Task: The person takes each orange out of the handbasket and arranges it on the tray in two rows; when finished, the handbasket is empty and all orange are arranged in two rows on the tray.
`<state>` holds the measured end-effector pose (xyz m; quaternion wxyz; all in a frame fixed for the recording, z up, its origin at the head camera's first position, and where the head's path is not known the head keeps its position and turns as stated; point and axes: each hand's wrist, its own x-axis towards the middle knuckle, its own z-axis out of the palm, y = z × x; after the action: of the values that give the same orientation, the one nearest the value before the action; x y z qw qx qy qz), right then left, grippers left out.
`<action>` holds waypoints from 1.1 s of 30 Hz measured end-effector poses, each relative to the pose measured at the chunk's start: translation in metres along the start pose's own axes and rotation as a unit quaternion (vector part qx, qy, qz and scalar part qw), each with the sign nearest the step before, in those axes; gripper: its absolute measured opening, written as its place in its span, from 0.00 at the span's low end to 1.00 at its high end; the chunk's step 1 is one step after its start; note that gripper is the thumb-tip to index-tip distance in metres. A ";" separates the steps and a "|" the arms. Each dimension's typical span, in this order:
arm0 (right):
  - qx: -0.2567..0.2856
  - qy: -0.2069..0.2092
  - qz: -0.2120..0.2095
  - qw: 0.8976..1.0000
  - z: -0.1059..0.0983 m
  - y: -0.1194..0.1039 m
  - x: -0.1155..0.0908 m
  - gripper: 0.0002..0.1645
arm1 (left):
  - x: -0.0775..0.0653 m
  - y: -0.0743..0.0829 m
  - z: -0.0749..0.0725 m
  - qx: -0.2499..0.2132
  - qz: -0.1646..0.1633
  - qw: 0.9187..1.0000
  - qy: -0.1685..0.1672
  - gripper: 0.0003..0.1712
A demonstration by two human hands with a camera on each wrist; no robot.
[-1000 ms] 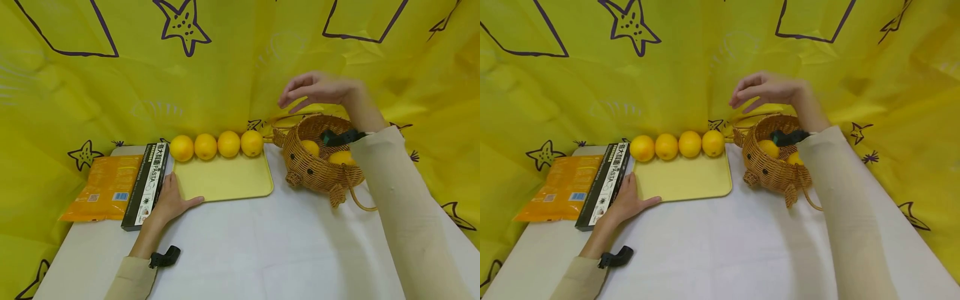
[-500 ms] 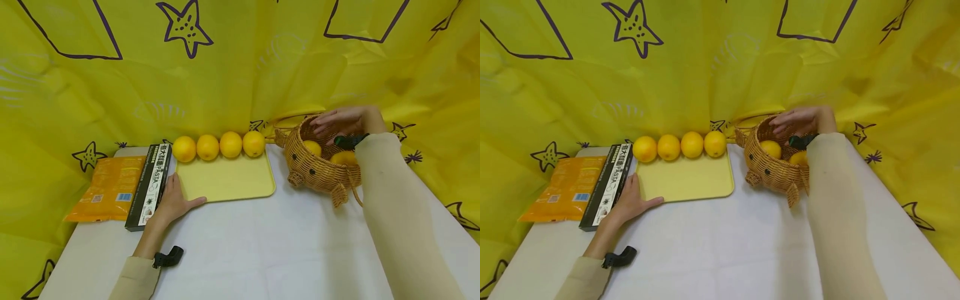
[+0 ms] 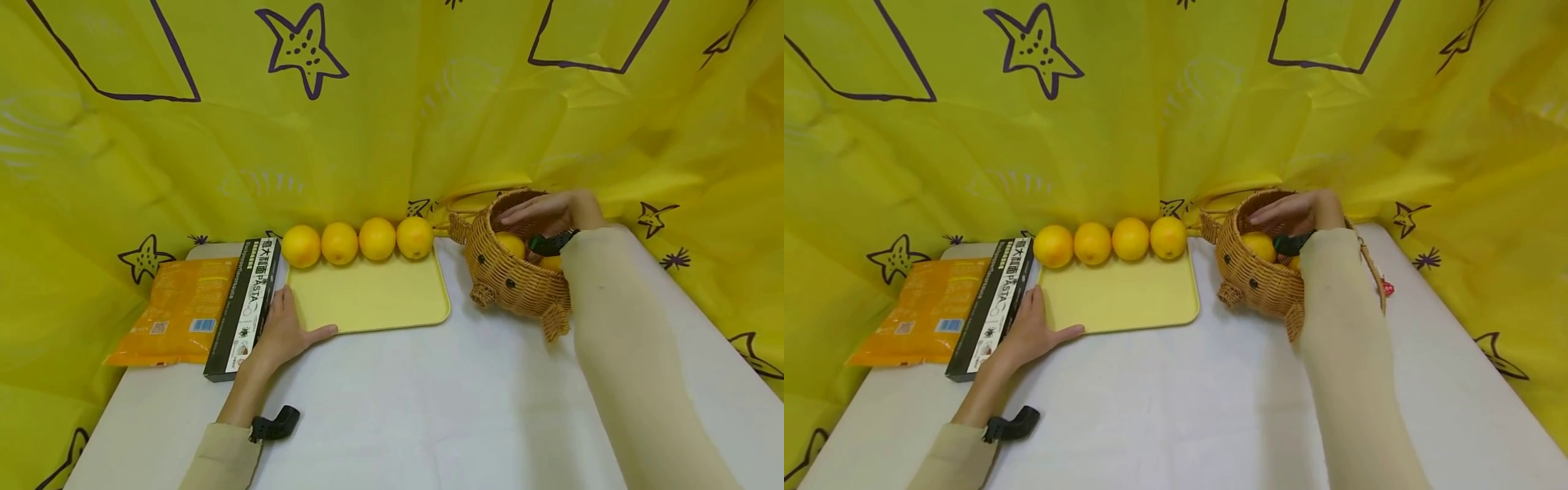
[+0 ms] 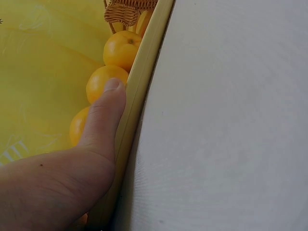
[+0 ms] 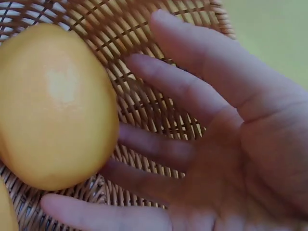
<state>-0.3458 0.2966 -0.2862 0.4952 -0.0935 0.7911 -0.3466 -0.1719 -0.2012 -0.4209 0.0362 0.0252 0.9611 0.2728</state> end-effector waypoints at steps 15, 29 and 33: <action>-0.109 -0.006 0.039 0.993 0.005 -0.011 0.016 0.43 | -0.003 0.003 0.000 -0.007 0.010 1.000 0.010 0.77; -0.115 0.008 0.022 0.993 0.005 -0.007 0.024 0.46 | -0.001 0.000 0.000 -0.001 -0.001 1.000 0.003 0.75; -0.095 0.000 0.017 0.995 0.004 -0.005 0.024 0.46 | 0.000 -0.001 0.001 0.002 -0.001 1.000 0.001 0.75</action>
<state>-0.3552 0.2790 -0.3018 0.4900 -0.1268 0.8220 -0.2611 -0.1722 -0.2011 -0.4223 0.0360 0.0240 0.9616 0.2710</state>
